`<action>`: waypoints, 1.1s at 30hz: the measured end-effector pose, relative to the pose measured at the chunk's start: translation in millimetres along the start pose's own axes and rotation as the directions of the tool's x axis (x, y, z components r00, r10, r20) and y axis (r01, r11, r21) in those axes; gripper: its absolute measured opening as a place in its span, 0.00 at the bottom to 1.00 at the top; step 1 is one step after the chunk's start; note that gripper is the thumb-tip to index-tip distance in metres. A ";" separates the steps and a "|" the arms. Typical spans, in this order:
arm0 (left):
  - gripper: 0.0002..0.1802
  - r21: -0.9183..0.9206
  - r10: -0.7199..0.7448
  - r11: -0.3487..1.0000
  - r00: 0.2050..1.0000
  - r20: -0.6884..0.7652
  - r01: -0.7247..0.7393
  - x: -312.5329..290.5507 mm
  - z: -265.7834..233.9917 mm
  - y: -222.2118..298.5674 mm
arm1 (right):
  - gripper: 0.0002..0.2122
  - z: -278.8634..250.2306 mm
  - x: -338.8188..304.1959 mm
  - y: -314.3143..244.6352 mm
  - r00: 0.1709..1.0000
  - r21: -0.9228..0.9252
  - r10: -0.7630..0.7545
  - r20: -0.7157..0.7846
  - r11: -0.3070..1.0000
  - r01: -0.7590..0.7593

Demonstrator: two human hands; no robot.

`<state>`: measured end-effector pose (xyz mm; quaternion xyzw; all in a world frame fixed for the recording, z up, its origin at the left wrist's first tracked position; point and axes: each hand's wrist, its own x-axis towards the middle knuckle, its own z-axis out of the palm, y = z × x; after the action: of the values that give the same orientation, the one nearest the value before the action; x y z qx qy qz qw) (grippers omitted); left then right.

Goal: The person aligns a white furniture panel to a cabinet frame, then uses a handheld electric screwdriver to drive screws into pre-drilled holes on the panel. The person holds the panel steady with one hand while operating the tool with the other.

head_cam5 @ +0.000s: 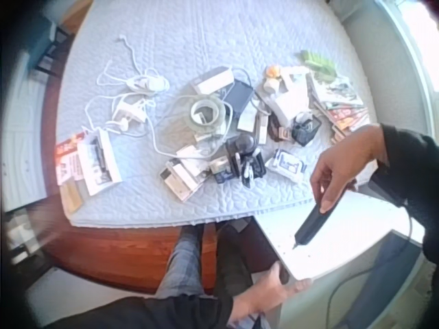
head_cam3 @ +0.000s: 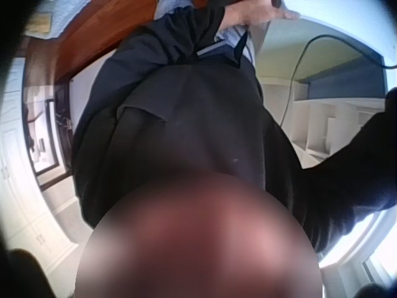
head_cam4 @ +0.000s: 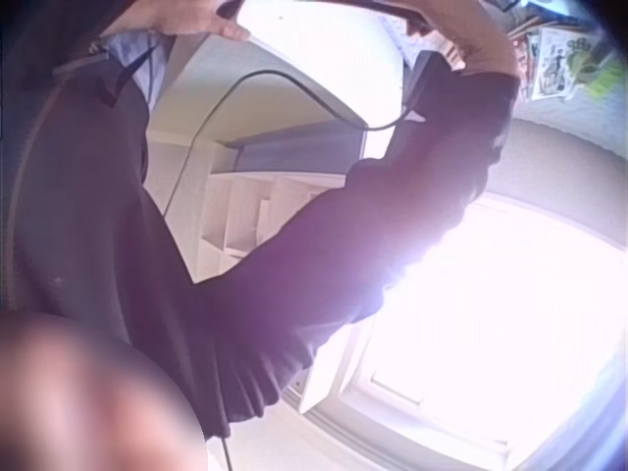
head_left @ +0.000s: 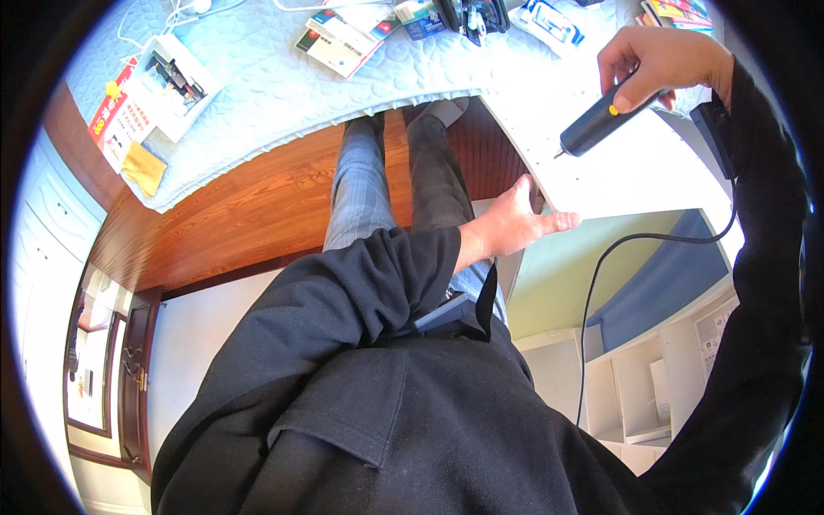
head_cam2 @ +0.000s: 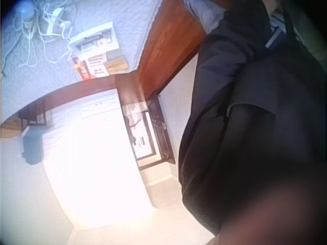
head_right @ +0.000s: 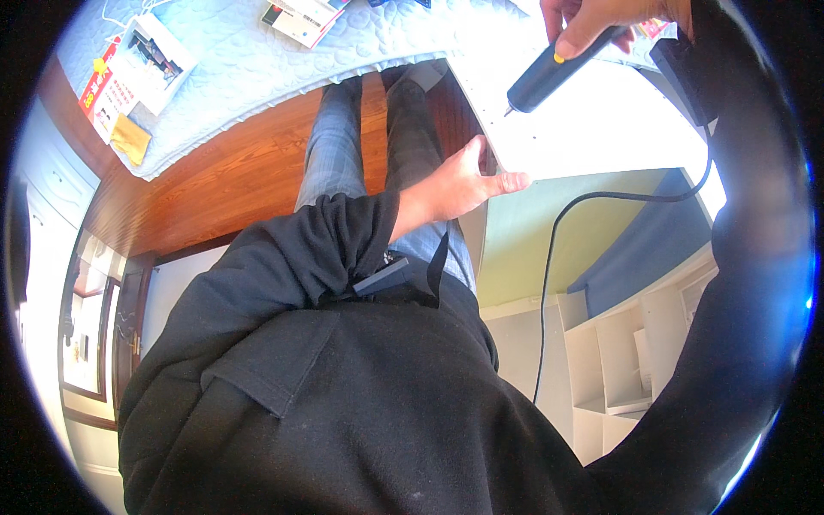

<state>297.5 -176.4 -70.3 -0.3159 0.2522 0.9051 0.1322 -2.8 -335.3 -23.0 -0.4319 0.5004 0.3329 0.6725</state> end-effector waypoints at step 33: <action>0.63 -0.019 -0.001 1.000 1.000 -0.004 0.001 -2.1 2.5 -0.7 | 0.20 13.1 22.3 -24.6 0.976 -0.319 0.180 0.119 0.938 -0.134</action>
<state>298.1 -174.7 -67.5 -0.3190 0.2435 0.9068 0.1293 30.1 -332.9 -36.7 -0.4647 0.4242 0.4907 0.6028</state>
